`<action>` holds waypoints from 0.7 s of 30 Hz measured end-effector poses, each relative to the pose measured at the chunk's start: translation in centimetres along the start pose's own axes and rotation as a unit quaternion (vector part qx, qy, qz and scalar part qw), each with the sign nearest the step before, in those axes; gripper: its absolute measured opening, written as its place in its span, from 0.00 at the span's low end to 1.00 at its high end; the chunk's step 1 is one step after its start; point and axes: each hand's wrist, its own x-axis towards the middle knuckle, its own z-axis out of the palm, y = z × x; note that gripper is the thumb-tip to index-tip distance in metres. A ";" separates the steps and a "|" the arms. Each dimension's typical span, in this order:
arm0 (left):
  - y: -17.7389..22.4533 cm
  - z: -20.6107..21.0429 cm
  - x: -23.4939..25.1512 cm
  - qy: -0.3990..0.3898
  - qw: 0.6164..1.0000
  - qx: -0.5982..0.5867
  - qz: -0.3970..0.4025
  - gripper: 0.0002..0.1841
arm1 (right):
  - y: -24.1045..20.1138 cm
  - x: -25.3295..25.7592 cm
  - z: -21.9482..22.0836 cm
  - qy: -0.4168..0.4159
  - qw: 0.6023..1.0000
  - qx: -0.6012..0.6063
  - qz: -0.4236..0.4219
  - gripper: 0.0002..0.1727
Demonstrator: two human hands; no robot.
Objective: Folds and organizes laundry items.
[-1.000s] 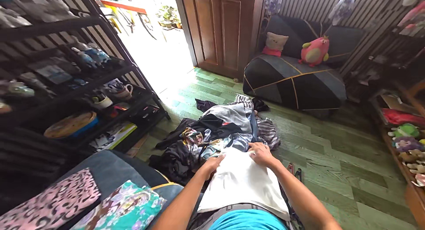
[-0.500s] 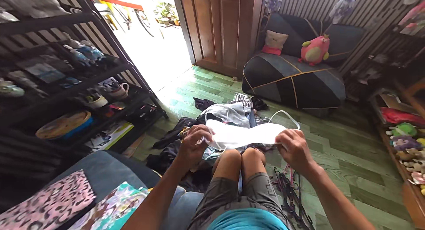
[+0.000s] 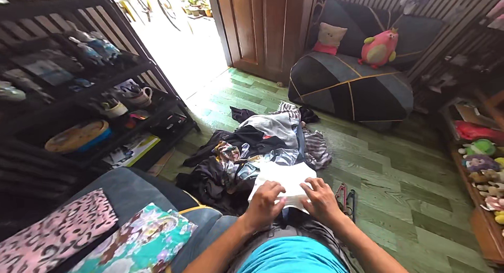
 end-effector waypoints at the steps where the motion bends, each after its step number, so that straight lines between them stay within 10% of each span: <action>1: 0.0 0.6 0.9 -0.056 0.998 0.039 -0.014 0.18 | 0.3 1.1 0.3 -0.060 0.998 0.005 0.029 0.16; 6: -1.6 0.3 3.6 0.001 0.995 0.083 -0.051 0.14 | 1.6 4.7 -2.5 -0.025 0.981 0.153 0.119 0.16; 12: -2.7 -0.7 4.3 0.101 0.987 0.101 0.072 0.07 | 2.7 5.1 -2.8 0.047 0.979 0.195 0.020 0.08; 21: -1.5 -0.3 5.6 -0.249 0.925 0.140 -0.250 0.28 | 1.0 6.3 0.1 -0.183 0.971 0.000 0.150 0.22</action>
